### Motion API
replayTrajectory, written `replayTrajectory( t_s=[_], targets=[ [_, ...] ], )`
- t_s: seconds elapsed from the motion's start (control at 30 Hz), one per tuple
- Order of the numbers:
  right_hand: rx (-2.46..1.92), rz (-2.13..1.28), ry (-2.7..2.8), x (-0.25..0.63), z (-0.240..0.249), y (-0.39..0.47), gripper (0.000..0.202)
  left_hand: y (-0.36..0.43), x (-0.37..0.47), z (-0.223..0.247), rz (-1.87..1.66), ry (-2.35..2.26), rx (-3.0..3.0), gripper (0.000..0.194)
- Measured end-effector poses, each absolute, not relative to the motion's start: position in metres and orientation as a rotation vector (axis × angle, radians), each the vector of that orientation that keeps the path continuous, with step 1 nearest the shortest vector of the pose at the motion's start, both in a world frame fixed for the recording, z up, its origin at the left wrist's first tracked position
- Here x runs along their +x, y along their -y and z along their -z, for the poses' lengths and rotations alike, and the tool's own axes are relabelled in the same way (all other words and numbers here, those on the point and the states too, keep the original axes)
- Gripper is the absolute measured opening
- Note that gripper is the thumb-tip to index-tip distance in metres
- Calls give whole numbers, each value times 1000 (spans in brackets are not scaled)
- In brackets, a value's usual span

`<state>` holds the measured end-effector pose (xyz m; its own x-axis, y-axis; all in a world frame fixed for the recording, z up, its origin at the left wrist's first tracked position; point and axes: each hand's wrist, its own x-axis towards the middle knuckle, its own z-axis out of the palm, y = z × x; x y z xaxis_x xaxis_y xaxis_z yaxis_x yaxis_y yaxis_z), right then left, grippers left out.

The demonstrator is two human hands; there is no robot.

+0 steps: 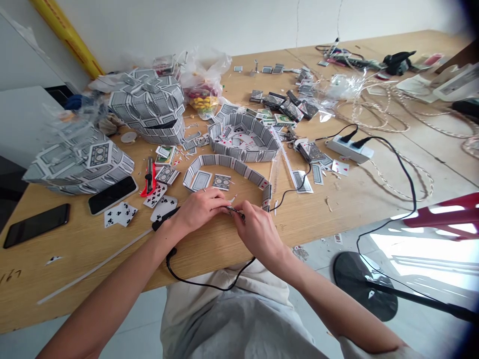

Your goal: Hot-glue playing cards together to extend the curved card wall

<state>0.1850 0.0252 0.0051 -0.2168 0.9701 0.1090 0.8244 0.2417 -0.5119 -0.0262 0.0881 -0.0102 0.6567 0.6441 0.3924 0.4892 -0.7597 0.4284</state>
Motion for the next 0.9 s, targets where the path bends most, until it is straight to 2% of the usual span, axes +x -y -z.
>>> replayTrajectory(
  t_s=[0.5,0.77,0.8,0.9],
  targets=[
    [-1688,-510,2263,186,-19,-32,18,-94,-31,-4,-588,-859,2508,17],
    [-1698,-545,2331,185,-23,-33,16,-95,-37,1,-552,-888,2538,11],
    [-1704,-550,2331,185,-23,-34,16,-96,-39,0,-542,-907,2553,15],
    [-1709,-558,2332,187,-22,-34,16,-99,-51,-2,-473,-1057,2609,44]
  ],
)
